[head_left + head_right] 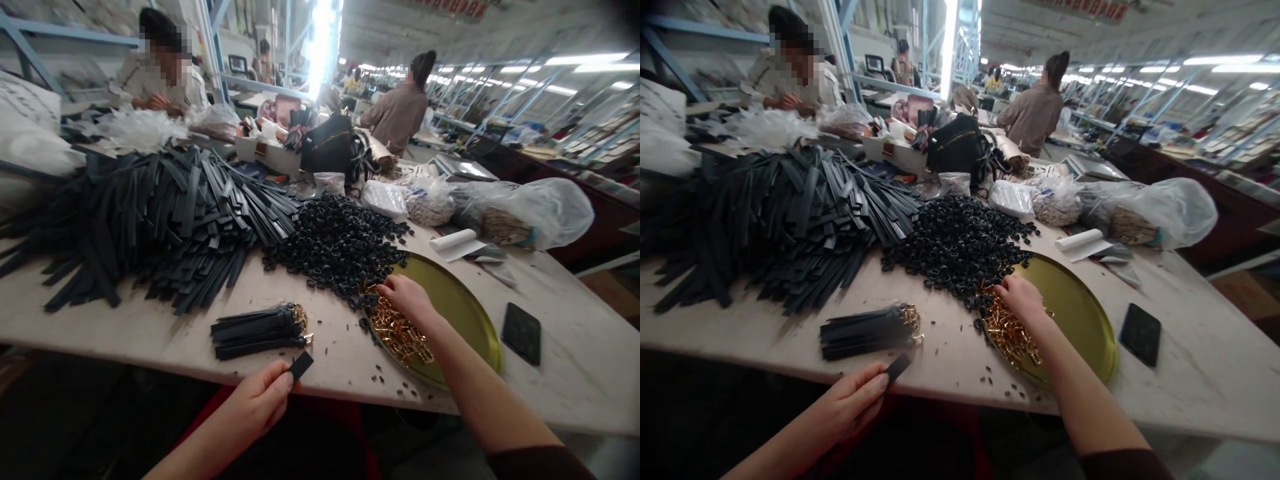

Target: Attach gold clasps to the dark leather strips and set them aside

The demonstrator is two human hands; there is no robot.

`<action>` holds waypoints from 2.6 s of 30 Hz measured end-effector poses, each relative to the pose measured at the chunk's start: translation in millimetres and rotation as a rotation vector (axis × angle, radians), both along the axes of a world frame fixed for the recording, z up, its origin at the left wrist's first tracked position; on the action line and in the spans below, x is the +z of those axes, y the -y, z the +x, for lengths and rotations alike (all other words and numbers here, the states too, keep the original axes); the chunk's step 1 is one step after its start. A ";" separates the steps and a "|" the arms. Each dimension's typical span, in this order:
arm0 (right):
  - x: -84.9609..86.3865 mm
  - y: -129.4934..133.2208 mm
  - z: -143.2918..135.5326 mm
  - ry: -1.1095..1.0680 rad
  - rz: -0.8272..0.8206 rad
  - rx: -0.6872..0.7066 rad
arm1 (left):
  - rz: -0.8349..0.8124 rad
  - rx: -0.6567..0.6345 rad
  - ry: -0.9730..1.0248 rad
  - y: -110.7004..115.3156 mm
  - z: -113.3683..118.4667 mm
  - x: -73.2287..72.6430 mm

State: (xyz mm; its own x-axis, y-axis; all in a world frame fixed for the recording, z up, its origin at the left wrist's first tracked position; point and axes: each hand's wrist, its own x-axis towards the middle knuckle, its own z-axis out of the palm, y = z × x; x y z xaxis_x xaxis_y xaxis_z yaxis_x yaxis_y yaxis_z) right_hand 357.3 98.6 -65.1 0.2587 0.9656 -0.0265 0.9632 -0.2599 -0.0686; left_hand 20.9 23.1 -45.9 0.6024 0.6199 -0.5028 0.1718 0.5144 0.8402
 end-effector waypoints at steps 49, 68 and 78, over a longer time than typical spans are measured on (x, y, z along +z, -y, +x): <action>12.1 129.0 -174.1 -1.916 -0.348 -0.023 | 0.255 0.085 -0.044 8.8 4.7 4.7; 7.6 127.5 -181.0 -1.621 0.135 0.058 | 0.286 0.087 -0.069 10.4 5.5 2.1; 9.8 138.7 -201.6 -2.222 -0.021 -0.461 | 0.753 -0.127 -0.313 33.8 -16.9 13.1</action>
